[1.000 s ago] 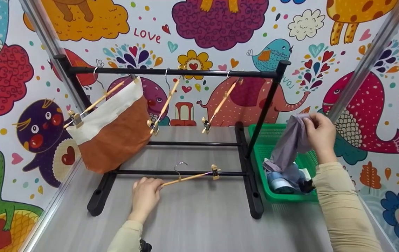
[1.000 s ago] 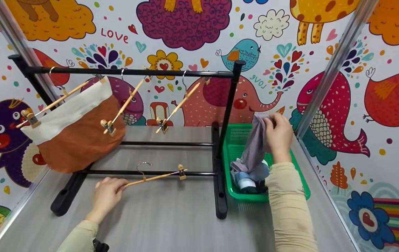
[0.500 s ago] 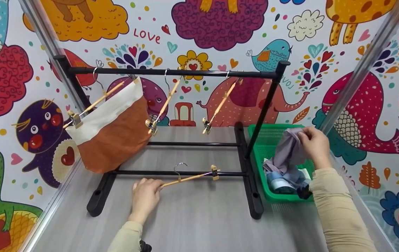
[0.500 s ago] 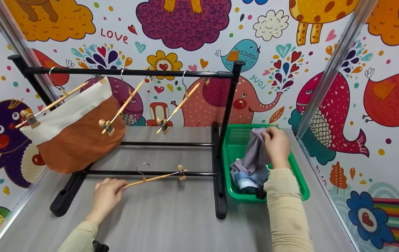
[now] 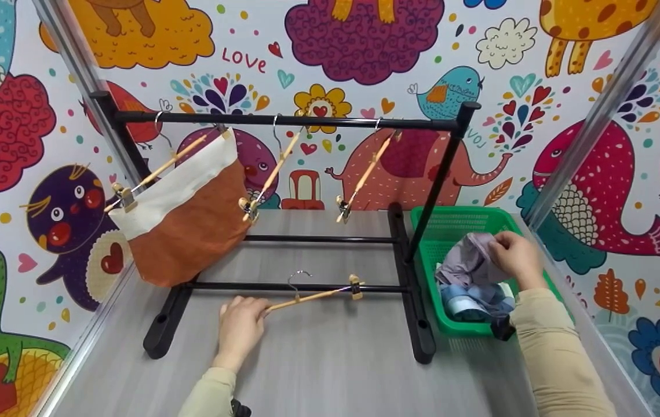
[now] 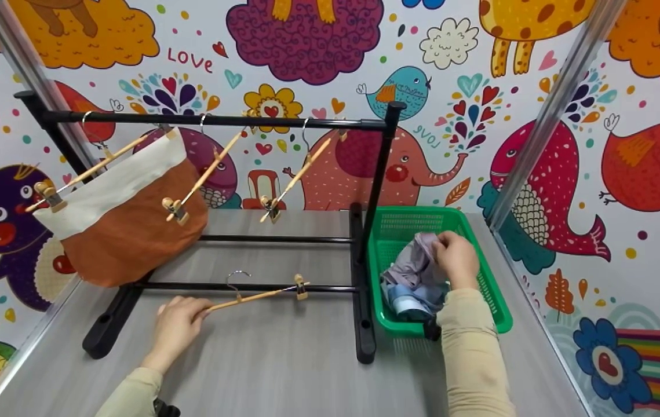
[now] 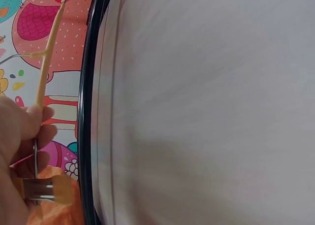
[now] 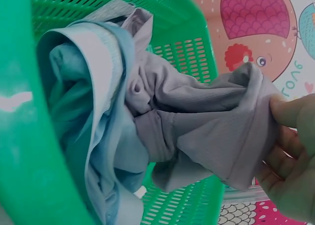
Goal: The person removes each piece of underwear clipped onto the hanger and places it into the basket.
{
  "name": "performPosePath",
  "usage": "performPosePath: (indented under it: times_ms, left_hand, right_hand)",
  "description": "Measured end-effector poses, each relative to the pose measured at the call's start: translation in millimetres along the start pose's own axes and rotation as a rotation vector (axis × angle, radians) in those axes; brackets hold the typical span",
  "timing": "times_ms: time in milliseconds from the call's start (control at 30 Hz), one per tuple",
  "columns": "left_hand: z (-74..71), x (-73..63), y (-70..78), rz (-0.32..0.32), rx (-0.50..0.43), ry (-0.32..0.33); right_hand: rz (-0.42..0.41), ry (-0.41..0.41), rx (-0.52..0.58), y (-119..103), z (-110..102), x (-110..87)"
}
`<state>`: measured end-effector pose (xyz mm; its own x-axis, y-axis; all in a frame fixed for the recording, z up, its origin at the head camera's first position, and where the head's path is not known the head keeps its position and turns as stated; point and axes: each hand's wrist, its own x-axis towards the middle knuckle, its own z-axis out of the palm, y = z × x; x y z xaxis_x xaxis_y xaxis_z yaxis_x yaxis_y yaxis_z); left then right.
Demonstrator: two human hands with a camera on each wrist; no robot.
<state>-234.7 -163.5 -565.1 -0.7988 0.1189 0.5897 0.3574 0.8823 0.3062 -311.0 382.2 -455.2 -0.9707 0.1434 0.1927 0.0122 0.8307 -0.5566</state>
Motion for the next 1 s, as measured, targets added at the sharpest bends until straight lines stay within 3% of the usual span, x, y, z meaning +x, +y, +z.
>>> performPosePath:
  times_ms: [400, 1000]
  left_hand:
    - [0.3, 0.0, -1.0, 0.003, -0.005, 0.010]
    - [-1.1, -0.7, -2.8, 0.004, 0.006, 0.024]
  right_hand:
    - [0.052, -0.126, -0.001, 13.1, 4.9, -6.2]
    - [0.052, -0.124, -0.002, 11.4, 8.4, -12.9]
